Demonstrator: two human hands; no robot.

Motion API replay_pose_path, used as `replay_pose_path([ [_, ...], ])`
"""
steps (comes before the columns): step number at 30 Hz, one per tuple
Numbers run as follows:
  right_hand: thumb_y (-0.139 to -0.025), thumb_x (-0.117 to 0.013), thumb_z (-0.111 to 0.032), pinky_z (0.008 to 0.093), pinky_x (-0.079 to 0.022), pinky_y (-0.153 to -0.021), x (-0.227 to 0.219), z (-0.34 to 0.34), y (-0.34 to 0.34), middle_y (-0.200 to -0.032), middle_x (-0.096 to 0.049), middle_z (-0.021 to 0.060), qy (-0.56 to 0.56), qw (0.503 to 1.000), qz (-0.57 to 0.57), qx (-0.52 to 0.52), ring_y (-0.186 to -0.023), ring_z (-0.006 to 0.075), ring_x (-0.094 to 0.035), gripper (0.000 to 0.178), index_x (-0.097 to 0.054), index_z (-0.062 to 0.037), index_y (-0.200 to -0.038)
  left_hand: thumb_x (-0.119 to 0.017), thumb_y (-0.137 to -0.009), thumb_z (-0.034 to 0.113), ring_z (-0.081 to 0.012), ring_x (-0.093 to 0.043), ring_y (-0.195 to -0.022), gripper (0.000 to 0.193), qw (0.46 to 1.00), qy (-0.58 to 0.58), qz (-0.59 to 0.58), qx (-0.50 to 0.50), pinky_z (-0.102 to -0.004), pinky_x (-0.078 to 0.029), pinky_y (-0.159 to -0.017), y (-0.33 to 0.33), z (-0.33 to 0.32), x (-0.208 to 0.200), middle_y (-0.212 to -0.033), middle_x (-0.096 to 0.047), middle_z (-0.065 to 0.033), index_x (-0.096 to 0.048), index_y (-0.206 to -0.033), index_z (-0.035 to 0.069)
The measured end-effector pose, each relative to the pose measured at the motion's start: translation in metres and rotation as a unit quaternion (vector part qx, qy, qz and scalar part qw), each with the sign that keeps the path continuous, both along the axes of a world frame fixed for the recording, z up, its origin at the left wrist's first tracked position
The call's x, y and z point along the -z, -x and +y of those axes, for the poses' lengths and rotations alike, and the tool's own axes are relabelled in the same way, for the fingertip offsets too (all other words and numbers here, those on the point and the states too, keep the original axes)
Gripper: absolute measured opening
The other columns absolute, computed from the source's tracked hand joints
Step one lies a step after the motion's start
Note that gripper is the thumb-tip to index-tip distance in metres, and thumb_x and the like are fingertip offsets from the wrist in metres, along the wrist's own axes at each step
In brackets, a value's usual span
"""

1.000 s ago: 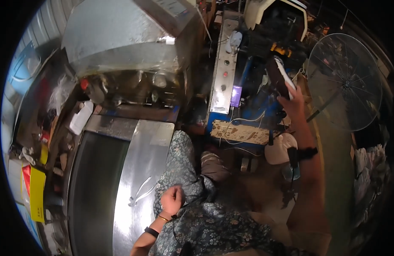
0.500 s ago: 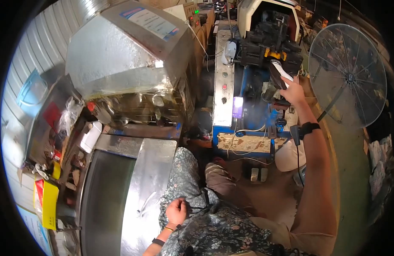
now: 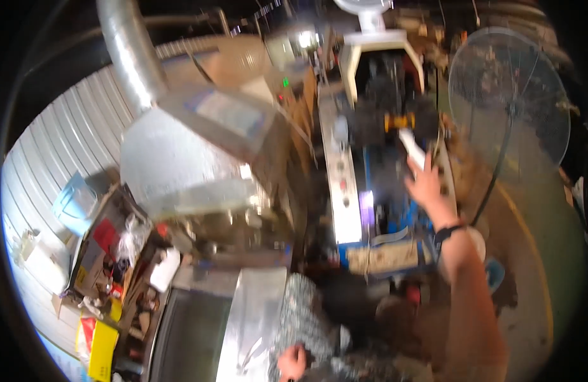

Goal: Assembling shoe components by pressing soles onto lasted uppers and utilizing industrial machinery.

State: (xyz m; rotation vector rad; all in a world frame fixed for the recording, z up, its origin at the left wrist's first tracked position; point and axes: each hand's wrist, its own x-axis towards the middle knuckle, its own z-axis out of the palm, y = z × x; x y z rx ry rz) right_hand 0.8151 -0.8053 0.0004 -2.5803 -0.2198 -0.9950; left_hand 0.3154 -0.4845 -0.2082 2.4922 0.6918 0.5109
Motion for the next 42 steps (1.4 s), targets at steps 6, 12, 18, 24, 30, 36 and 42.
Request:
replay_pose_path([
  [6, -0.080, -0.067, -0.031, 0.0463, -0.048, -0.096, -0.020, -0.003, -0.035, -0.156, -0.025, 0.0218, -0.011, 0.997, 0.075, 0.020, -0.118, 0.0440, -0.048, 0.063, -0.050, -0.0350, -0.140, -0.053, -0.092, 0.036, -0.0408, -0.065, -0.077, 0.028, 0.999, -0.015, 0.027, 0.015, -0.0484, -0.052, -0.069, -0.015, -0.018, -0.026, -0.086, -0.068, -0.0194, -0.068, -0.104, 0.015],
  [12, -0.083, -0.066, -0.033, 0.0440, -0.048, -0.098, -0.049, 0.006, -0.080, -0.156, -0.025, 0.0202, 0.027, 0.990, 0.134, 0.040, -0.126, 0.0425, -0.044, 0.063, -0.046, -0.0357, -0.143, -0.057, -0.089, 0.026, -0.0358, -0.064, -0.080, 0.026, 0.994, -0.072, 0.076, 0.044, -0.0468, -0.052, -0.068, -0.012, -0.009, -0.006, -0.106, -0.065, -0.0130, -0.066, -0.110, 0.014],
  [18, -0.085, -0.066, -0.036, 0.0440, -0.048, -0.099, -0.060, 0.008, -0.082, -0.157, -0.022, 0.0198, 0.046, 0.982, 0.174, 0.054, -0.127, 0.0437, -0.044, 0.064, -0.043, -0.0370, -0.145, -0.059, -0.087, 0.026, -0.0380, -0.063, -0.082, 0.030, 0.992, 0.038, 0.120, -0.021, -0.0477, -0.052, -0.072, -0.022, -0.018, -0.028, -0.105, -0.064, -0.0195, -0.066, -0.111, 0.010],
  [24, -0.083, -0.067, -0.035, 0.0450, -0.047, -0.101, -0.077, 0.006, -0.083, -0.156, -0.023, 0.0218, 0.046, 0.985, 0.160, 0.042, -0.126, 0.0452, -0.044, 0.064, -0.046, -0.0376, -0.143, -0.055, -0.090, 0.032, -0.0432, -0.062, -0.087, 0.032, 0.989, 0.097, 0.115, 0.000, -0.0508, -0.050, -0.077, -0.018, -0.004, -0.028, -0.094, -0.065, -0.0264, -0.066, -0.106, 0.007],
  [30, -0.085, -0.065, -0.038, 0.0461, -0.045, -0.103, -0.082, 0.004, -0.082, -0.156, -0.023, 0.0215, 0.055, 0.980, 0.184, 0.057, -0.126, 0.0450, -0.045, 0.066, -0.041, -0.0379, -0.146, -0.057, -0.092, 0.027, -0.0338, -0.065, -0.090, 0.024, 0.988, 0.068, 0.137, 0.005, -0.0461, -0.051, -0.077, -0.020, -0.012, -0.033, -0.102, -0.068, -0.0189, -0.068, -0.106, 0.011],
  [36, -0.088, -0.061, -0.038, 0.0457, -0.038, -0.107, -0.077, 0.020, -0.064, -0.154, -0.024, 0.0216, 0.130, 0.983, 0.097, 0.085, -0.126, 0.0450, -0.044, 0.063, -0.040, -0.0293, -0.147, -0.062, -0.082, 0.023, -0.0342, -0.066, -0.071, 0.016, 0.999, 0.024, 0.012, 0.024, -0.0430, -0.052, -0.064, -0.023, -0.003, -0.020, -0.080, -0.069, -0.0126, -0.071, -0.090, 0.013],
  [42, -0.075, -0.062, -0.026, 0.0485, -0.046, -0.059, 0.100, 0.031, 0.031, -0.065, -0.058, 0.0126, -0.067, 0.886, 0.256, -0.381, -0.066, 0.0316, -0.060, 0.017, -0.063, -0.0126, -0.064, -0.061, -0.091, 0.036, -0.0271, -0.069, -0.072, 0.025, 0.968, 0.231, 0.074, 0.059, -0.0374, -0.052, -0.065, -0.045, 0.012, -0.021, -0.080, -0.072, -0.0093, -0.069, -0.093, 0.013],
])
